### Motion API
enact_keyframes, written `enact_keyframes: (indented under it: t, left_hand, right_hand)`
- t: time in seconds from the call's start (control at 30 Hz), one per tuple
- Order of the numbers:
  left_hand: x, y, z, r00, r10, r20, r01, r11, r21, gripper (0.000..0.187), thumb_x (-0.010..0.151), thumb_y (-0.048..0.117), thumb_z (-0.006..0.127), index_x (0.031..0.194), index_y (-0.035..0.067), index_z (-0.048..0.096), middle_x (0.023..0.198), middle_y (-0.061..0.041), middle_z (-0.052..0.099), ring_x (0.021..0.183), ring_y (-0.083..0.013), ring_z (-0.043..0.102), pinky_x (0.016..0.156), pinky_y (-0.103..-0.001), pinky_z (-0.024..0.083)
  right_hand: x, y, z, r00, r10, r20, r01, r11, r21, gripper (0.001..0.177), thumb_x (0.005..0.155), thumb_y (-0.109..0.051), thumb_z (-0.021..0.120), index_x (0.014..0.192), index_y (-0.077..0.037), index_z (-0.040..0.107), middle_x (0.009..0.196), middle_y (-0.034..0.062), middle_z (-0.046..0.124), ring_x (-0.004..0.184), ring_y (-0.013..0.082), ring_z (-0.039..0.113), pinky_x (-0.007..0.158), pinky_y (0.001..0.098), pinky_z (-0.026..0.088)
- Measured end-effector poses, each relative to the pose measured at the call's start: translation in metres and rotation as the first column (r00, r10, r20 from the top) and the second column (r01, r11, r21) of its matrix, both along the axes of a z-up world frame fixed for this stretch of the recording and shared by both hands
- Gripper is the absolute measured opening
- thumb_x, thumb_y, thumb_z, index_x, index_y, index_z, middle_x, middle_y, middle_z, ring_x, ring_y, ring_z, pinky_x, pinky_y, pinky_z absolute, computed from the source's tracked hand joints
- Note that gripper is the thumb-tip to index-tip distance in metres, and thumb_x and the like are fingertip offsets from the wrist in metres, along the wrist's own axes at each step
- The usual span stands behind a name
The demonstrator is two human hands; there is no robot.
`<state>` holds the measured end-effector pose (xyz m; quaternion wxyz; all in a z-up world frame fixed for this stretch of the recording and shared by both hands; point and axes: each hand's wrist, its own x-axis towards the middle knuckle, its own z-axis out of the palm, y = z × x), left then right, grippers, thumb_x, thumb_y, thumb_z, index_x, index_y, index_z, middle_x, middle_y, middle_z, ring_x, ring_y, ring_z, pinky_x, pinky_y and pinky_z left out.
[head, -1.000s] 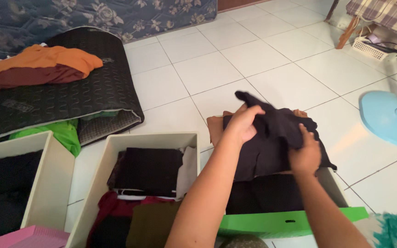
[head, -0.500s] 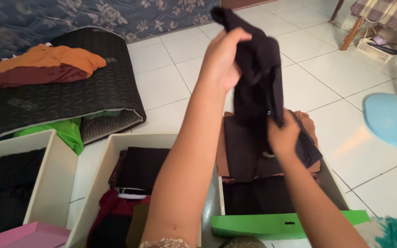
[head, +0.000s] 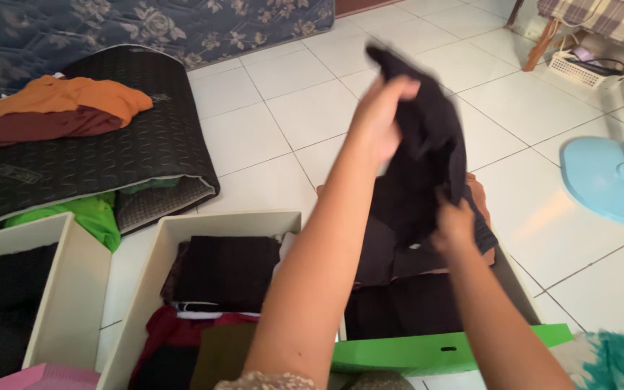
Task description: The person sits on the floor and removes folded clothes from a teal storage box, placing them into a green storage box. After emptying the teal box, the person wipes its interior with a white cloth.
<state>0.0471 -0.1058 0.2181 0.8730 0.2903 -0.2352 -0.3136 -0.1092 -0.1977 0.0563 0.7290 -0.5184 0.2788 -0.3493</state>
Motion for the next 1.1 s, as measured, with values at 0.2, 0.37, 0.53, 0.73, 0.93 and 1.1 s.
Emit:
enact_keyframes:
  t: [0.2, 0.37, 0.53, 0.73, 0.93, 1.1]
  left_hand:
    - [-0.019, 0.065, -0.198, 0.976, 0.126, -0.179, -0.024, 0.875, 0.483, 0.033, 0.088, 0.023, 0.07, 0.114, 0.003, 0.069, 0.112, -0.009, 0.071, 0.101, -0.02, 0.067, 0.091, -0.035, 0.053]
    - [-0.022, 0.074, -0.215, 0.979, 0.124, -0.162, 0.002, 0.787, 0.617, 0.048, 0.086, 0.025, 0.075, 0.128, 0.006, 0.064, 0.123, -0.011, 0.07, 0.112, -0.0253, 0.066, 0.093, -0.04, 0.055]
    - [-0.011, 0.058, -0.194, 0.983, 0.147, 0.107, -0.181, 0.733, 0.655, 0.057, 0.089, 0.019, 0.072, 0.142, 0.009, 0.055, 0.136, -0.013, 0.065, 0.127, -0.0266, 0.058, 0.103, -0.04, 0.047]
    - [-0.015, 0.079, -0.223, 0.992, 0.119, 0.033, -0.095, 0.57, 0.816, 0.075, 0.091, 0.02, 0.07, 0.156, 0.01, 0.033, 0.144, -0.014, 0.056, 0.132, -0.03, 0.056, 0.105, -0.046, 0.048]
    - [-0.028, 0.081, -0.217, 0.936, 0.107, 0.336, -0.346, 0.468, 0.813, 0.084, 0.079, 0.022, 0.078, 0.151, 0.004, 0.039, 0.138, -0.019, 0.064, 0.125, -0.0295, 0.066, 0.102, -0.041, 0.055]
    - [-0.04, 0.09, -0.172, 0.744, 0.009, 0.668, -0.668, 0.002, 0.744, 0.058, 0.089, 0.029, 0.072, 0.137, 0.004, 0.049, 0.136, -0.018, 0.059, 0.123, -0.0352, 0.059, 0.1, -0.048, 0.049]
  right_hand:
    - [-0.061, -0.053, -0.028, 0.926, 0.318, 0.202, -0.37, 0.866, 0.335, 0.056, 0.093, -0.022, 0.058, 0.144, 0.0, 0.049, 0.145, 0.0156, 0.057, 0.135, 0.0283, 0.053, 0.115, 0.0436, 0.041]
    - [-0.072, -0.069, -0.02, 0.957, 0.225, 0.184, -0.29, 0.784, 0.549, 0.08, 0.093, -0.047, 0.057, 0.147, 0.011, 0.047, 0.147, 0.0264, 0.055, 0.133, 0.039, 0.053, 0.113, 0.051, 0.034]
    - [-0.041, -0.078, -0.02, 0.988, 0.04, -0.151, 0.023, 0.917, 0.398, 0.062, 0.094, -0.022, 0.065, 0.146, 0.006, 0.048, 0.152, 0.0211, 0.051, 0.139, 0.0368, 0.048, 0.119, 0.0544, 0.027]
    - [-0.066, -0.079, -0.054, 0.999, -0.015, -0.049, 0.034, 0.91, 0.413, 0.047, 0.089, -0.017, 0.06, 0.133, -0.001, 0.059, 0.143, 0.0187, 0.057, 0.129, 0.0385, 0.054, 0.109, 0.0588, 0.043]
    - [-0.073, -0.085, -0.04, 0.976, 0.032, -0.213, 0.027, 0.963, 0.267, 0.043, 0.084, -0.015, 0.071, 0.124, -0.002, 0.06, 0.126, 0.0228, 0.063, 0.118, 0.0379, 0.063, 0.104, 0.0547, 0.053]
    - [-0.079, -0.066, -0.013, 0.872, -0.31, -0.379, 0.056, 0.833, -0.551, 0.048, 0.084, -0.014, 0.074, 0.129, -0.001, 0.062, 0.127, 0.0246, 0.067, 0.12, 0.0385, 0.066, 0.107, 0.0504, 0.052]
